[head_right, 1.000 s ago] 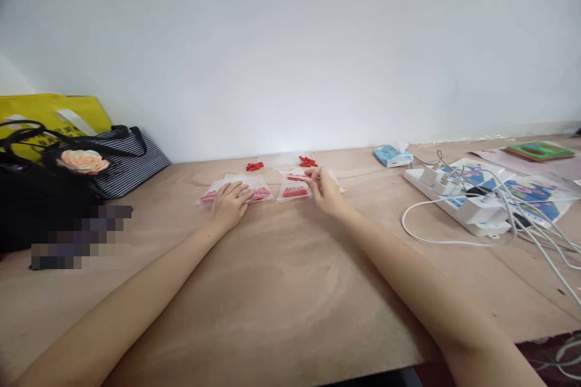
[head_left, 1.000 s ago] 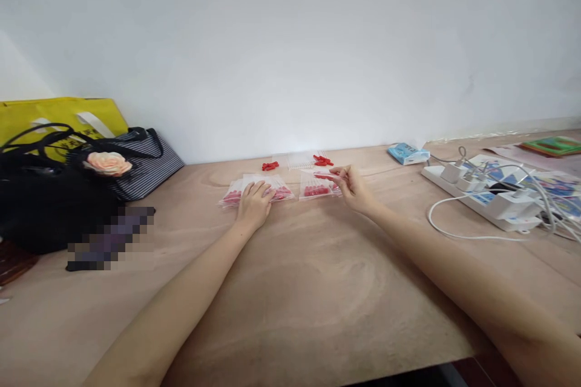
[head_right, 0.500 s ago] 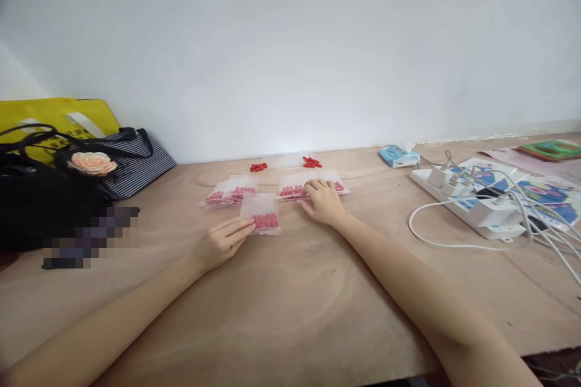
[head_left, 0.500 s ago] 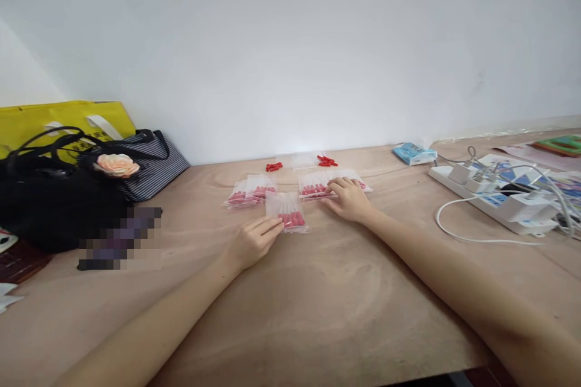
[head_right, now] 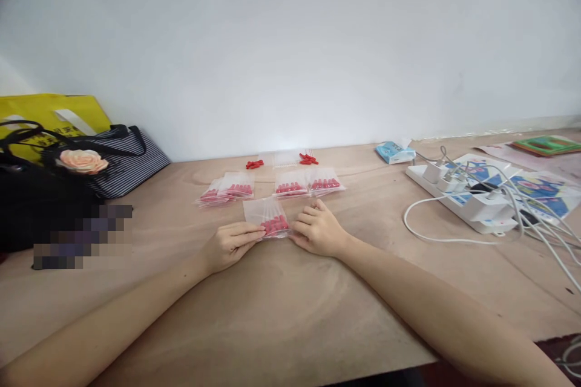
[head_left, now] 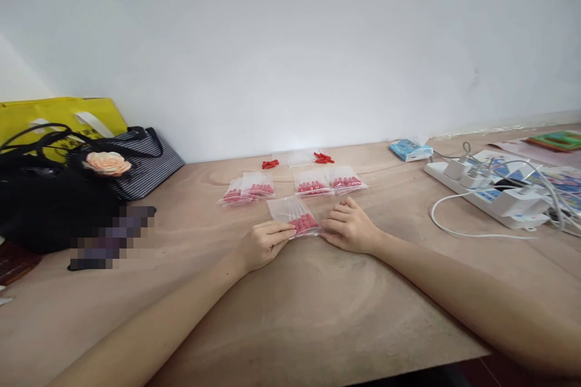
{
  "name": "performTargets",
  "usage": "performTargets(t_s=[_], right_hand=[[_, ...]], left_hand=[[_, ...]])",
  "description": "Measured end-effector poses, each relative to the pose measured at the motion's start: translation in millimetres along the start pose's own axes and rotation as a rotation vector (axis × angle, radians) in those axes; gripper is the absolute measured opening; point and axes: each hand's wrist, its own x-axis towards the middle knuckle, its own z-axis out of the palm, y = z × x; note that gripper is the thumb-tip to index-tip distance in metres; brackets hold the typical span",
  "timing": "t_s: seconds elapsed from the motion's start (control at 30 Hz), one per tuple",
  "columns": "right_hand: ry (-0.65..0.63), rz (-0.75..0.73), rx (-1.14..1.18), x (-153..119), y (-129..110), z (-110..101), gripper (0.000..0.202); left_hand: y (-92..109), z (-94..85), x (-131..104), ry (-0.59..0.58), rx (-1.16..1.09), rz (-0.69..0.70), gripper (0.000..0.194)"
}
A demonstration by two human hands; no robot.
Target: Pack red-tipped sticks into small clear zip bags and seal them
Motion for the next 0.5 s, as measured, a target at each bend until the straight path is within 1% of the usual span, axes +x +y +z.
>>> performTargets(t_s=[0.07,0.17,0.23,0.3,0.37,0.43,0.5], right_hand=[[0.041,-0.075,-0.055,1.4,1.0,1.0,0.015],[0.043,-0.155,-0.102,4.3,0.0,0.4,0.019],[0.036,-0.184,-0.111,6.9,-1.9,-0.2,0.023],[0.032,-0.208,-0.102,9.5,-4.3,-0.6,0.024],[0.034,-0.229,-0.091,11.7,-6.8,-0.8,0.025],[0.043,-0.239,-0.088,13.2,-8.8,-1.1,0.025],[0.047,-0.238,-0.091,13.9,-10.0,-1.4,0.025]], left_hand=[[-0.6,0.1,-1.0,0.004,-0.037,-0.027,0.019],[1.0,-0.3,0.8,-0.007,-0.082,-0.057,0.017],[4.7,-0.6,4.3,-0.026,-0.090,-0.093,0.017],[10.3,-0.9,8.8,-0.042,-0.077,-0.156,0.025],[16.6,-1.2,12.9,-0.059,-0.068,-0.217,0.027],[22.0,-1.2,15.8,-0.087,-0.074,-0.255,0.027],[25.6,-0.5,17.2,-0.115,-0.076,-0.284,0.033]])
